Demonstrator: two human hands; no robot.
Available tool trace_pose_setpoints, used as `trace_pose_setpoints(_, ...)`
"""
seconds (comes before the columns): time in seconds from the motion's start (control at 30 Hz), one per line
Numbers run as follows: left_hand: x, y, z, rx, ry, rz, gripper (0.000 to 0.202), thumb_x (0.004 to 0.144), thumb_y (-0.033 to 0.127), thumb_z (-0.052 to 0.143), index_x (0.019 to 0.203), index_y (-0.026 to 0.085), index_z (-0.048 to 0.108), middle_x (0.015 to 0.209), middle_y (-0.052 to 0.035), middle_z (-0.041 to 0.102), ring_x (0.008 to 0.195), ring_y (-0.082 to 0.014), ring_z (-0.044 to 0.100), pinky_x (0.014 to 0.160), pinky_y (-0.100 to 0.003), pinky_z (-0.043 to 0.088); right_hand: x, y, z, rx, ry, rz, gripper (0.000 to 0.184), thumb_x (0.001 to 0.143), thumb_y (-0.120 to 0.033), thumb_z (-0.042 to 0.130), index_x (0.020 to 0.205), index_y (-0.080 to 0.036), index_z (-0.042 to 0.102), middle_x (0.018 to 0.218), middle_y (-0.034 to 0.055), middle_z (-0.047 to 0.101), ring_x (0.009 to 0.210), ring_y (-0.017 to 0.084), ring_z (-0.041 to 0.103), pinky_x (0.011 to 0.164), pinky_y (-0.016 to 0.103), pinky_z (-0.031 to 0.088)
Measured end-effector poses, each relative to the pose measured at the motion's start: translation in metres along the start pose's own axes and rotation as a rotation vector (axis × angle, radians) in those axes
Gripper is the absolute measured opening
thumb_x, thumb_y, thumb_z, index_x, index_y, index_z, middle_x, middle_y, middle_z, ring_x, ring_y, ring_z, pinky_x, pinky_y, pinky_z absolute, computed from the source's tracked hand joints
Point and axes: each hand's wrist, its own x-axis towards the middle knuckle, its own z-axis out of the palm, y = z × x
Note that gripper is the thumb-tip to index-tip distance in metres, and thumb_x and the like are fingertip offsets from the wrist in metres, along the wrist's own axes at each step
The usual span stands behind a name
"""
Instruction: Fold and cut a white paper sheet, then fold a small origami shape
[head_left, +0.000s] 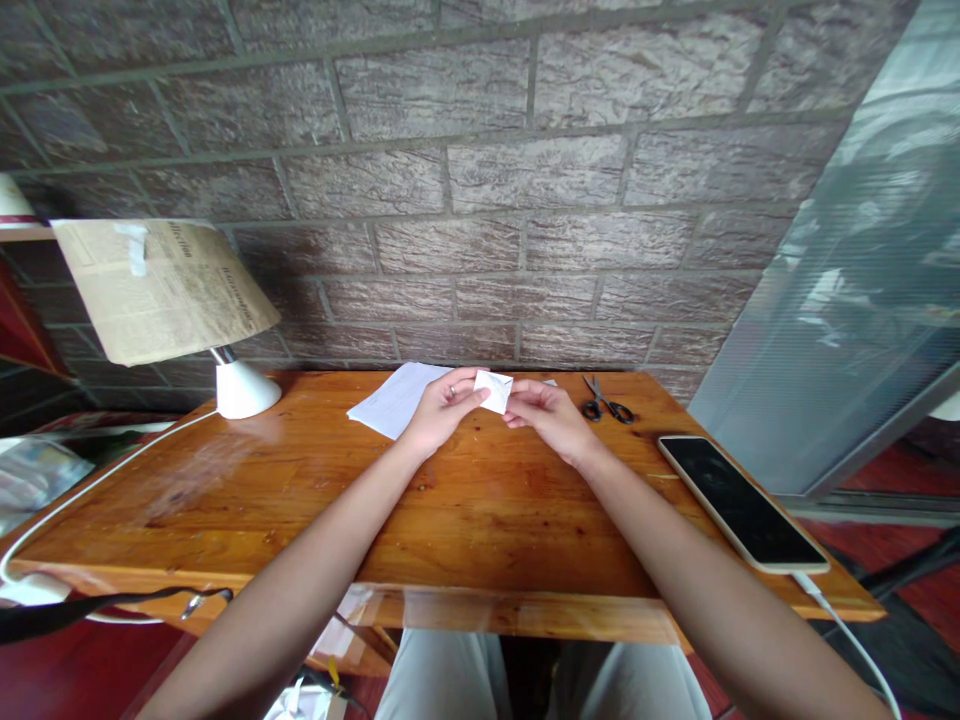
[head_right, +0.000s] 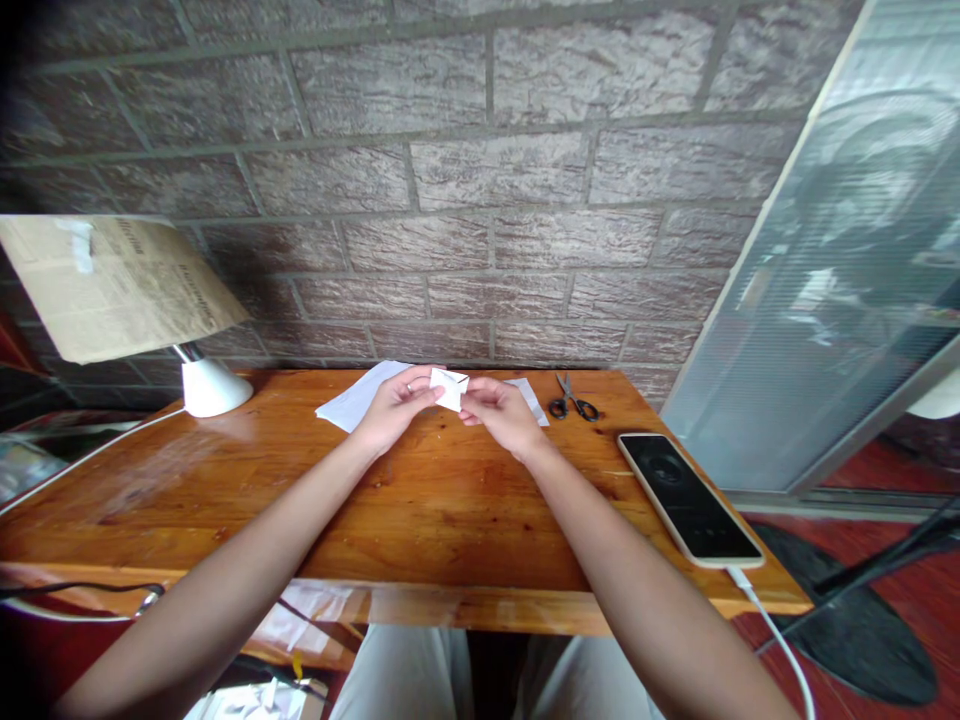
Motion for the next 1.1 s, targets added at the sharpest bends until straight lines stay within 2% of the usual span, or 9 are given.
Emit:
trace_pose_setpoints(0.1, 0.0, -0.001, -0.001, -0.006, -0.003, -0.031, 0.039, 0.072, 0.039, 0.079, 0.102, 0.016, 0.071, 0.1, -0.0084, 0.076, 0.09, -0.0227, 0.069, 0.081, -0.034, 0.054, 0.0, 0.0, 0.002, 0.002, 0.046, -0.046, 0.043, 0.062, -0.04, 0.084, 0.093, -0.021, 0.061, 0.076, -0.0012, 0.071, 0.07, 0.014, 0.069, 0.066, 0.026, 0.057)
trace_pose_setpoints(0.2, 0.0, -0.002, 0.0, -0.033, 0.03, -0.052, 0.038, 0.07, 0.037, 0.081, 0.099, 0.015, 0.072, 0.095, -0.008, 0.076, 0.086, -0.0217, 0.07, 0.079, -0.033, 0.054, -0.001, -0.004, 0.005, -0.021, 0.11, -0.14, 0.037, 0.068, -0.045, 0.08, 0.087, -0.022, 0.059, 0.08, -0.0013, 0.07, 0.073, 0.014, 0.068, 0.064, 0.025, 0.057)
trace_pose_setpoints(0.37, 0.0, -0.004, -0.001, -0.101, 0.069, -0.105, 0.037, 0.066, 0.035, 0.083, 0.094, 0.015, 0.072, 0.091, -0.0077, 0.076, 0.083, -0.0215, 0.07, 0.081, -0.035, 0.054, -0.004, -0.006, 0.011, -0.158, 0.089, -0.246, 0.035, 0.067, -0.049, 0.08, 0.085, -0.021, 0.066, 0.083, 0.0018, 0.072, 0.073, 0.016, 0.067, 0.067, 0.028, 0.057)
trace_pose_setpoints(0.5, 0.0, -0.004, -0.001, -0.127, 0.069, -0.158, 0.035, 0.064, 0.036, 0.084, 0.09, 0.016, 0.073, 0.089, -0.0063, 0.076, 0.082, -0.0214, 0.07, 0.079, -0.036, 0.056, -0.005, -0.001, 0.012, -0.217, 0.15, -0.287, 0.033, 0.071, -0.049, 0.077, 0.088, -0.021, 0.071, 0.081, 0.0035, 0.074, 0.07, 0.018, 0.068, 0.07, 0.032, 0.057)
trace_pose_setpoints(0.63, -0.001, -0.004, 0.001, -0.159, 0.073, -0.228, 0.034, 0.063, 0.034, 0.085, 0.09, 0.016, 0.074, 0.092, -0.0068, 0.076, 0.085, -0.0208, 0.07, 0.078, -0.035, 0.057, -0.005, 0.004, 0.011, -0.271, 0.215, -0.348, 0.03, 0.078, -0.043, 0.072, 0.098, -0.022, 0.075, 0.084, 0.0039, 0.075, 0.072, 0.019, 0.068, 0.071, 0.032, 0.056)
trace_pose_setpoints(0.8, -0.001, -0.003, 0.003, -0.239, 0.086, -0.259, 0.035, 0.065, 0.035, 0.083, 0.092, 0.015, 0.074, 0.089, -0.0075, 0.076, 0.08, -0.021, 0.072, 0.079, -0.037, 0.058, -0.008, 0.003, 0.013, -0.39, 0.241, -0.489, 0.02, 0.083, -0.036, 0.068, 0.097, -0.026, 0.077, 0.096, 0.0043, 0.074, 0.078, 0.017, 0.068, 0.073, 0.031, 0.056)
trace_pose_setpoints(0.97, 0.001, -0.002, 0.004, -0.286, 0.077, -0.278, 0.038, 0.065, 0.041, 0.083, 0.091, 0.014, 0.072, 0.088, -0.0092, 0.076, 0.08, -0.0228, 0.073, 0.078, -0.039, 0.058, -0.01, 0.0, 0.014, -0.422, 0.259, -0.528, 0.017, 0.084, -0.032, 0.065, 0.094, -0.026, 0.078, 0.119, 0.0068, 0.069, 0.098, 0.02, 0.068, 0.078, 0.031, 0.056)
trace_pose_setpoints(1.03, 0.001, -0.002, 0.004, -0.293, 0.08, -0.282, 0.038, 0.065, 0.041, 0.083, 0.09, 0.015, 0.072, 0.088, -0.0092, 0.076, 0.08, -0.0225, 0.073, 0.078, -0.038, 0.058, -0.009, 0.0, 0.014, -0.407, 0.239, -0.512, 0.017, 0.084, -0.032, 0.065, 0.095, -0.026, 0.077, 0.124, 0.0071, 0.067, 0.098, 0.02, 0.068, 0.078, 0.031, 0.056)
trace_pose_setpoints(1.1, 0.0, -0.003, 0.003, -0.291, 0.08, -0.288, 0.037, 0.066, 0.041, 0.083, 0.09, 0.015, 0.072, 0.087, -0.009, 0.076, 0.08, -0.0216, 0.073, 0.078, -0.036, 0.057, -0.008, 0.0, 0.013, -0.385, 0.215, -0.489, 0.017, 0.083, -0.032, 0.065, 0.094, -0.025, 0.077, 0.119, 0.007, 0.07, 0.093, 0.019, 0.069, 0.077, 0.031, 0.056)
